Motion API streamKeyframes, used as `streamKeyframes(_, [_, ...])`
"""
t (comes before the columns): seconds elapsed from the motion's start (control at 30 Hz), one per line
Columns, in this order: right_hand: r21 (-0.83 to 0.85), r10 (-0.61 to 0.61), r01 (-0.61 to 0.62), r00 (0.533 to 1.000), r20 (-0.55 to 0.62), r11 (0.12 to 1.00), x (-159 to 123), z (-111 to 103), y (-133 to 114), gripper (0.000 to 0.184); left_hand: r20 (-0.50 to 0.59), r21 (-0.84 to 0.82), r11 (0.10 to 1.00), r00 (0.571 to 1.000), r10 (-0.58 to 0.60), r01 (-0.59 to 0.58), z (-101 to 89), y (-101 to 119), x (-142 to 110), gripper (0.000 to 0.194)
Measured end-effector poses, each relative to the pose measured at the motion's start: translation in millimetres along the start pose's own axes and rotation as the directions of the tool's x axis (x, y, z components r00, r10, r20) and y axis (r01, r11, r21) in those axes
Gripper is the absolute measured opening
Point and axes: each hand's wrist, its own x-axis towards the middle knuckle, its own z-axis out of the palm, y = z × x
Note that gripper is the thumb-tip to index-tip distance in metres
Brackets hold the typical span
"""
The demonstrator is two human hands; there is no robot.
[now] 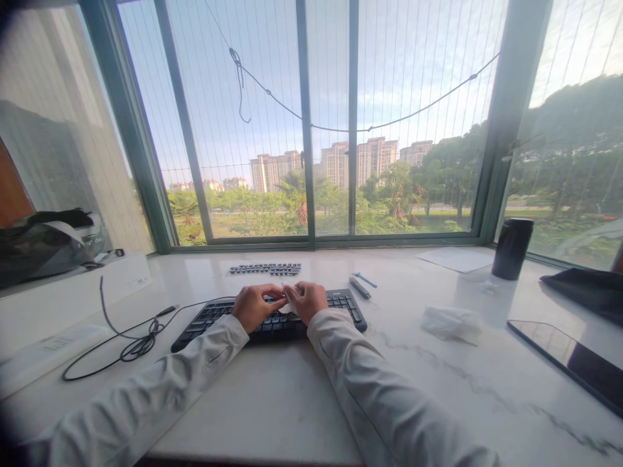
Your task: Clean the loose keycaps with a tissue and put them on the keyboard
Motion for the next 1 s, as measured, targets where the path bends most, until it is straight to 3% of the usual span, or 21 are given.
streamKeyframes(0.13, [0.029, -0.021, 0.020, 1.000, 0.017, 0.999, 0, 1, 3, 0.049, -0.020, 0.101, 0.995, 1.000, 0.005, -0.003, -1.8, 3, -2, 0.021])
streamKeyframes(0.23, [0.087, -0.083, 0.077, 0.995, 0.064, 0.993, -1, 2, 6, 0.036, -0.039, 0.173, 0.985, 0.999, 0.013, -0.007, -2.7, 3, -2, 0.018])
streamKeyframes(0.4, [0.087, -0.118, 0.112, 0.991, 0.067, 0.990, -1, 0, 6, 0.028, -0.041, 0.193, 0.981, 0.999, 0.017, -0.009, -2.8, 1, -1, 0.018])
streamKeyframes(0.7, [0.032, -0.001, -0.001, 0.999, 0.050, 0.999, 1, -7, 1, 0.045, -0.077, 0.201, 0.979, 0.996, 0.052, -0.036, -5.2, 4, -3, 0.027])
streamKeyframes(0.9, [0.276, 0.123, -0.134, 0.991, 0.058, 0.952, 5, 1, 7, 0.048, -0.119, 0.220, 0.974, 0.989, 0.087, -0.060, -5.8, 1, -1, 0.024])
streamKeyframes(1.0, [0.350, 0.122, -0.125, 0.992, 0.030, 0.928, 8, 5, 9, 0.049, -0.163, 0.227, 0.971, 0.980, 0.111, -0.072, -7.0, 1, 0, 0.022])
